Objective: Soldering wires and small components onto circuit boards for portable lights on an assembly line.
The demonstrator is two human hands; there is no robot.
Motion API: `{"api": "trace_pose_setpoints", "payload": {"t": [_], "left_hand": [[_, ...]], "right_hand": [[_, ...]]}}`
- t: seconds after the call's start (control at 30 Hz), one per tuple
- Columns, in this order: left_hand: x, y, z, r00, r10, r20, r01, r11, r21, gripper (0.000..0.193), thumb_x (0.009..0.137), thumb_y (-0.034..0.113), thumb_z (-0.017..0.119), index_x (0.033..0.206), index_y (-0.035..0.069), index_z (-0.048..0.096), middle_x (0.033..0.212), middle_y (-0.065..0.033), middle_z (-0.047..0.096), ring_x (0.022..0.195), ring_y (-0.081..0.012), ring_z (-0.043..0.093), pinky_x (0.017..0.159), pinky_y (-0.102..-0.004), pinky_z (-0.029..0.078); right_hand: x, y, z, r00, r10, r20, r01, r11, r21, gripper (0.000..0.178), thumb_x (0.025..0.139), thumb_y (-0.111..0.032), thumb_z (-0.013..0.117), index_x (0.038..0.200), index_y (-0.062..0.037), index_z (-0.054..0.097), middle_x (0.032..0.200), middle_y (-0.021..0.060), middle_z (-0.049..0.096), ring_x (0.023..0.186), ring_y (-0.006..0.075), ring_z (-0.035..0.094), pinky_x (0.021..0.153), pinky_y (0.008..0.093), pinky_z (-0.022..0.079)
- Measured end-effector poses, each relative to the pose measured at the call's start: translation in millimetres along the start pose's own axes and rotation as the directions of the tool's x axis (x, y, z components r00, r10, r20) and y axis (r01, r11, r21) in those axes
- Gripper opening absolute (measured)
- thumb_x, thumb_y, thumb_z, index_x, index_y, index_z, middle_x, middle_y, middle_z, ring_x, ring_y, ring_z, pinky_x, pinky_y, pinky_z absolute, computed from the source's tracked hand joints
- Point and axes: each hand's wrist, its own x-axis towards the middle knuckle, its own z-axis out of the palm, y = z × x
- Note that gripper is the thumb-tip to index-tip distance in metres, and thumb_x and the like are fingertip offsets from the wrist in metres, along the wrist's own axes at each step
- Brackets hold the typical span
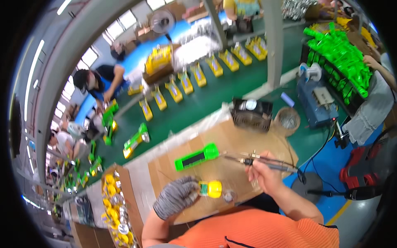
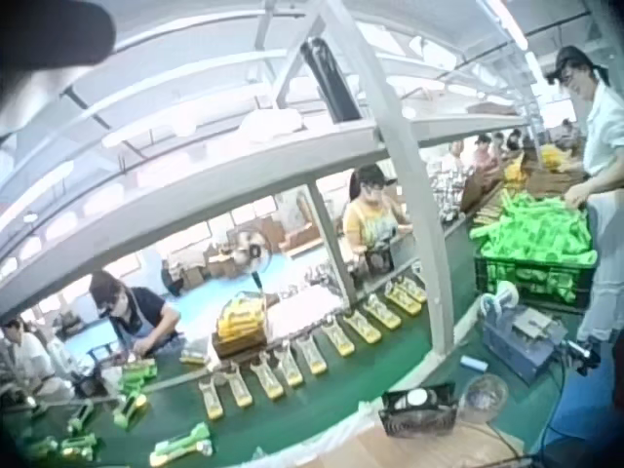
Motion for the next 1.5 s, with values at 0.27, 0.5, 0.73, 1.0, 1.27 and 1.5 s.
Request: {"api": "trace_pose_setpoints", "payload": {"t": [0.27, 0.5, 0.73, 1.0, 1.27, 1.5], "left_hand": [[4, -42, 20, 0.986, -0.087, -0.140, 0.098, 0.993, 0.070, 0.036, 0.083, 0.016, 0.072, 0.118, 0.009, 0.067, 0.120, -0.0215, 0.061, 0.103, -0.0390, 0.062, 0.091, -0.0444, 0.050], [39, -25, 11, 0.980, -0.039, -0.196, 0.004, 0.984, -0.176, 0.026, 0.085, 0.008, 0.065, 0.110, 0.012, 0.069, 0.118, -0.0146, 0.065, 0.103, -0.0366, 0.062, 0.093, -0.0422, 0.050], [49, 23, 30, 0.970, 0.232, -0.077, -0.240, 0.962, -0.127, 0.029, 0.076, 0.014, 0.074, 0.105, 0.013, 0.072, 0.100, -0.0103, 0.066, 0.097, -0.0307, 0.061, 0.092, -0.0412, 0.046], [35, 22, 19, 0.919, -0.188, -0.346, 0.048, 0.926, -0.375, 0.016, 0.080, 0.003, 0.069, 0.094, 0.009, 0.073, 0.092, -0.0067, 0.071, 0.094, -0.0252, 0.067, 0.089, -0.0362, 0.051], [10, -21, 36, 0.801, -0.576, -0.167, 0.408, 0.727, -0.552, 0.013, 0.084, 0.002, 0.067, 0.096, 0.002, 0.070, 0.091, -0.0080, 0.071, 0.083, -0.0156, 0.068, 0.081, -0.0302, 0.054], [33, -32, 26, 0.949, -0.309, 0.057, 0.292, 0.798, -0.527, 0.015, 0.083, -0.001, 0.066, 0.097, 0.001, 0.071, 0.085, -0.0074, 0.066, 0.082, -0.0155, 0.065, 0.078, -0.0280, 0.052]], "right_hand": [[-19, 6, 4, 0.991, -0.121, 0.052, 0.119, 0.992, 0.050, 0.012, 0.095, -0.008, 0.057, 0.100, -0.0086, 0.046, 0.068, 0.0084, 0.054, 0.059, 0.0193, 0.058, 0.063, 0.0341, 0.052], [8, 4, 5, 0.976, -0.186, 0.111, 0.188, 0.982, -0.005, 0.007, 0.098, -0.010, 0.053, 0.096, -0.0075, 0.048, 0.064, 0.0031, 0.048, 0.060, 0.0192, 0.056, 0.083, 0.0420, 0.050], [2, 6, 1, 0.984, -0.132, 0.121, 0.133, 0.991, -0.002, 0.007, 0.099, -0.013, 0.053, 0.095, -0.0082, 0.049, 0.066, 0.0025, 0.048, 0.062, 0.0180, 0.055, 0.087, 0.0434, 0.050], [-3, 1, 5, 0.985, -0.107, 0.136, 0.115, 0.992, -0.051, 0.007, 0.097, -0.009, 0.056, 0.103, -0.0071, 0.052, 0.068, 0.0034, 0.051, 0.066, 0.0188, 0.060, 0.087, 0.0447, 0.052], [26, 10, 33, 0.971, 0.025, 0.238, 0.054, 0.947, -0.317, 0.010, 0.096, -0.005, 0.057, 0.104, -0.0038, 0.051, 0.069, 0.0043, 0.053, 0.062, 0.0175, 0.059, 0.090, 0.0462, 0.054], [33, -7, 24, 0.949, 0.139, 0.284, -0.001, 0.900, -0.437, 0.012, 0.093, -0.005, 0.058, 0.101, -0.0005, 0.050, 0.072, 0.0102, 0.059, 0.060, 0.0167, 0.058, 0.058, 0.0353, 0.055]]}}
